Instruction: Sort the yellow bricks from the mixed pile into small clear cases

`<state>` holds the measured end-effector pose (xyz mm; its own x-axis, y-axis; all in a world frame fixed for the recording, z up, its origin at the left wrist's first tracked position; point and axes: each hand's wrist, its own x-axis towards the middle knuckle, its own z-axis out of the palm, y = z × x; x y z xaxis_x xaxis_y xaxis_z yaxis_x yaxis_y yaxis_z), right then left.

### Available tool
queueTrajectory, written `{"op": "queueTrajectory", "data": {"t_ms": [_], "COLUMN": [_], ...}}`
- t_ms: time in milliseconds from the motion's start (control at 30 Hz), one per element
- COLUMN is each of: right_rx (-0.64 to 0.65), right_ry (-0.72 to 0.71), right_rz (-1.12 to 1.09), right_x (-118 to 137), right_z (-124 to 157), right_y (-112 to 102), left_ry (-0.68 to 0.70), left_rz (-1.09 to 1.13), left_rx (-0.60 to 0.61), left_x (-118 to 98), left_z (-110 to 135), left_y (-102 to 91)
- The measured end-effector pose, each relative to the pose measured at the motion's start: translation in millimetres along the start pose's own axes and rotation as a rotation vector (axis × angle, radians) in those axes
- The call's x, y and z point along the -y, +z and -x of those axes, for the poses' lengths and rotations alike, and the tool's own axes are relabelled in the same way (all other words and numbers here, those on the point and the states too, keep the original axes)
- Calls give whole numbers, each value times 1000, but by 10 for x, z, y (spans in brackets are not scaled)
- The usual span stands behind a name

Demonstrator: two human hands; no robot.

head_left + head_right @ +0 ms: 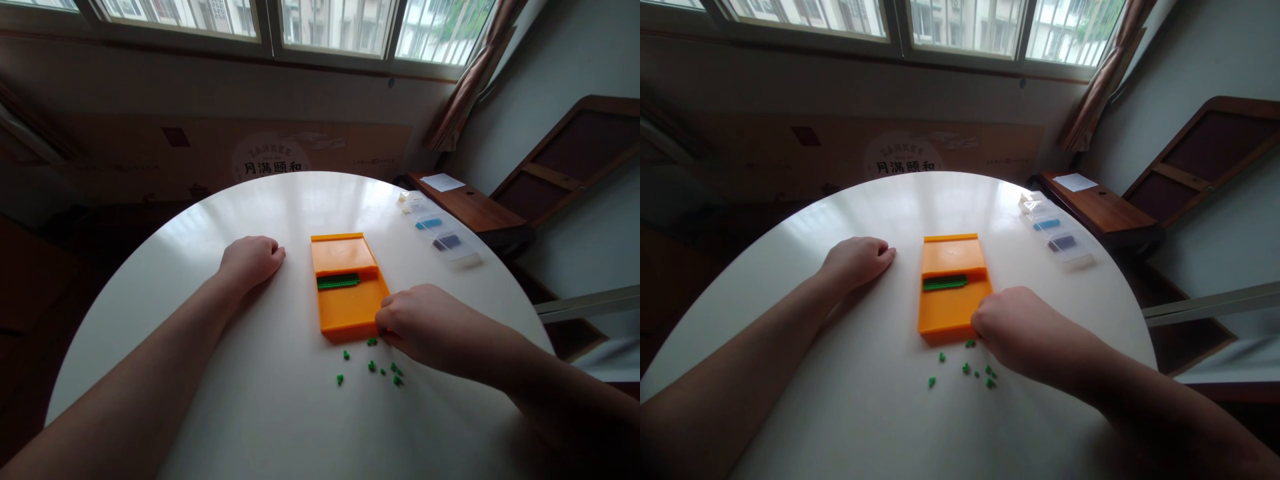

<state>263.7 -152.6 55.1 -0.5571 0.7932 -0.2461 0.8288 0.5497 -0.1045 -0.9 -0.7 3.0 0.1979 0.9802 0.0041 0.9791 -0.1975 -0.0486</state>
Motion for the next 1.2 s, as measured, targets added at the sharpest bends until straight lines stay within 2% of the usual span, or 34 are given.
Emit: {"op": "queueTrajectory", "data": {"t_ms": [433,533,633,800,933,1200], "right_rx": [8,-57,-175,-354,-318,-244], "right_ry": [12,-25,-35,99,211,290], "right_rz": [11,-64,-191,-290,-247,-150], "right_x": [22,-14,-124,-353,-408,-331], "right_z": [18,47,40,-112,-245,-336], "right_y": [20,-11,-62,-51,59,158], "left_ry": [-5,-10,-9,0,-2,14], "left_rz": [-9,-8,-6,-8,-6,11], "left_rx": [7,10,13,5,3,-5], "left_x": [-13,-14,-16,-10,4,8], "left_z": [-6,-6,3,3,-14,-8], "left_y": [-11,-14,-20,-13,10,15]}}
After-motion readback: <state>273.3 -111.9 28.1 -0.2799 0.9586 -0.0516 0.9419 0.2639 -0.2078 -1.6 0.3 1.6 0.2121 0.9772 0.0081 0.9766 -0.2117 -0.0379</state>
